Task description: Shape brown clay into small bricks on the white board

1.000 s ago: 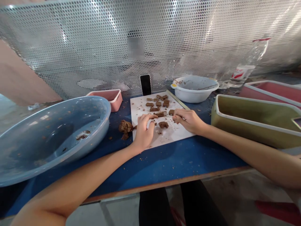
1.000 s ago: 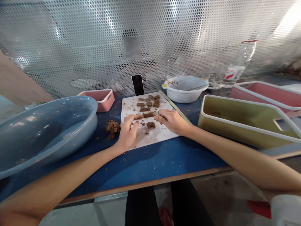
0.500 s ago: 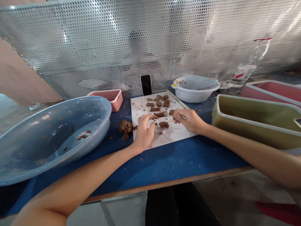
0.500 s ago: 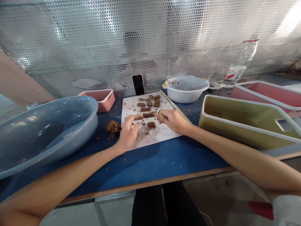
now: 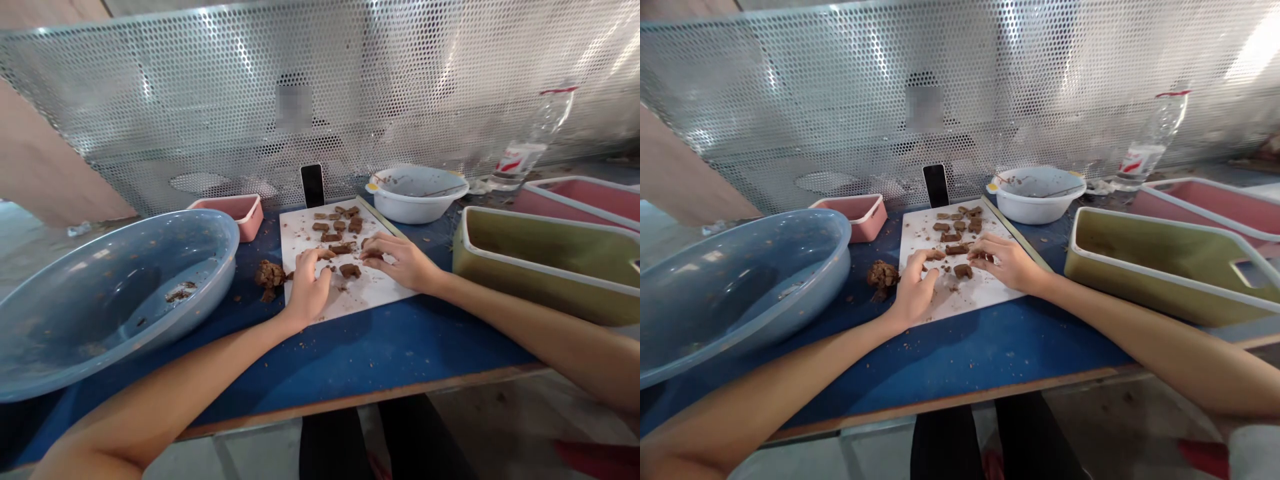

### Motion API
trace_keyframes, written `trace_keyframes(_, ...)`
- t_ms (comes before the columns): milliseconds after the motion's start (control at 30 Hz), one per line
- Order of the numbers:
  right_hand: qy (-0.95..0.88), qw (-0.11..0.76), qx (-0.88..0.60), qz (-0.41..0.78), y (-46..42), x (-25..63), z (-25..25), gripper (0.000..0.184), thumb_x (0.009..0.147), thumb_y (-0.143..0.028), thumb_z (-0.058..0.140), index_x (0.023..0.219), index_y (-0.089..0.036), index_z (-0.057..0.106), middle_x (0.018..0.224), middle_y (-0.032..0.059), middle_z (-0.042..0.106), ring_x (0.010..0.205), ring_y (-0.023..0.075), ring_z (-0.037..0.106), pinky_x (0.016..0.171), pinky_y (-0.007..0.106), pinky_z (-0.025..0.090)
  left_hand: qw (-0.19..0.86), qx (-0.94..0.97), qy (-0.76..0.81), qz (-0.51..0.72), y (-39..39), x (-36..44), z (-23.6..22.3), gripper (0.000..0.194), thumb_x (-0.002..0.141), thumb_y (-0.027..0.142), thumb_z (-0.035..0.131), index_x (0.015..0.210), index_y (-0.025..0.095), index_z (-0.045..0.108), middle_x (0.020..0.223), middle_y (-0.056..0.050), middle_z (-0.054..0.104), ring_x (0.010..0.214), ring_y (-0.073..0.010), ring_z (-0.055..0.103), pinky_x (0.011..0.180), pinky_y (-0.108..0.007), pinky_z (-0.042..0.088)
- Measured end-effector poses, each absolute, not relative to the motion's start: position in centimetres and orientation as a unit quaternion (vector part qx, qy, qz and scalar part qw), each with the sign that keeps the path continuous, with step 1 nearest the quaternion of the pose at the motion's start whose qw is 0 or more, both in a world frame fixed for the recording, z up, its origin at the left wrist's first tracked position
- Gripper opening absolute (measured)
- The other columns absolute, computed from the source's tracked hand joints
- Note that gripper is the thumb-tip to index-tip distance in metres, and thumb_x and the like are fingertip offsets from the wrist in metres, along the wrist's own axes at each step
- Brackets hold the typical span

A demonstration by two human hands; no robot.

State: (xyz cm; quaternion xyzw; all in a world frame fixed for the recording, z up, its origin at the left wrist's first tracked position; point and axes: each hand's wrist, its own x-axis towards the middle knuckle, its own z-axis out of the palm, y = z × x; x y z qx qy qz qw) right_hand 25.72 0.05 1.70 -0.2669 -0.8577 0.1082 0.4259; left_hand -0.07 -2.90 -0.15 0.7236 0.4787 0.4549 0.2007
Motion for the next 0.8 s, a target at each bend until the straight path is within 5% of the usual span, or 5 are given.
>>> trace_keyframes(200, -0.855, 0.443, -0.252, 0.094, -0.5, 25.7, 1.8, 0.008, 0.105, -0.03, 0.072, 0.109, -0.024, 0.075, 0.097, 0.0034, 0.078, 0.082, 0.0182, 0.073, 0.077, 0.032, 0.06, 0.198, 0.737, 0.466, 0.448, -2.9, 0.0, 0.1, 0.031, 0.088, 0.01, 0.052, 0.109, 0.023, 0.07, 0.117, -0.008, 0.072, 0.119, -0.0291, 0.062, 0.109, -0.049, 0.052)
trace_keyframes(300, -0.868, 0.433, -0.23, 0.08, -1.0, 25.6, 2.2, 0.018, 0.108, -0.027, 0.066, 0.123, -0.026, 0.076, 0.108, 0.0054, 0.081, 0.095, 0.02, 0.077, 0.087, 0.034, 0.063, 0.215, 0.741, 0.453, 0.447, -2.9, 0.0, 0.2, 0.033, 0.086, 0.009, 0.053, 0.11, 0.024, 0.071, 0.118, -0.006, 0.073, 0.119, -0.0283, 0.064, 0.108, -0.048, 0.052)
trace_keyframes(400, -0.867, 0.422, -0.255, 0.071, -1.5, 25.4, 2.1, 0.031, 0.107, -0.029, 0.067, 0.138, -0.027, 0.071, 0.103, 0.0037, 0.08, 0.085, 0.018, 0.075, 0.084, 0.032, 0.064, 0.224, 0.74, 0.449, 0.448, -2.9, 0.0, 0.2, 0.034, 0.085, 0.008, 0.054, 0.11, 0.024, 0.071, 0.116, -0.005, 0.075, 0.118, -0.0276, 0.065, 0.107, -0.046, 0.054)
trace_keyframes(567, -0.857, 0.439, -0.263, 0.058, -1.6, 25.4, 1.9, 0.018, 0.105, -0.031, 0.07, 0.122, -0.025, 0.073, 0.1, 0.0046, 0.078, 0.078, 0.0177, 0.07, 0.077, 0.033, 0.063, 0.218, 0.737, 0.455, 0.45, -2.9, 0.0, 0.1, 0.035, 0.084, 0.004, 0.052, 0.106, 0.023, 0.071, 0.114, -0.006, 0.076, 0.117, -0.0272, 0.065, 0.108, -0.046, 0.054)
trace_keyframes(800, -0.865, 0.423, -0.256, 0.09, -1.1, 25.4, 2.3, 0.018, 0.11, -0.032, 0.062, 0.12, -0.026, 0.075, 0.11, 0.0078, 0.081, 0.1, 0.0241, 0.077, 0.09, 0.042, 0.066, 0.189, 0.752, 0.464, 0.428, -2.7, 0.1, -0.2, 0.034, 0.084, 0.002, 0.057, 0.106, 0.024, 0.071, 0.114, -0.005, 0.076, 0.118, -0.029, 0.064, 0.109, -0.05, 0.053)
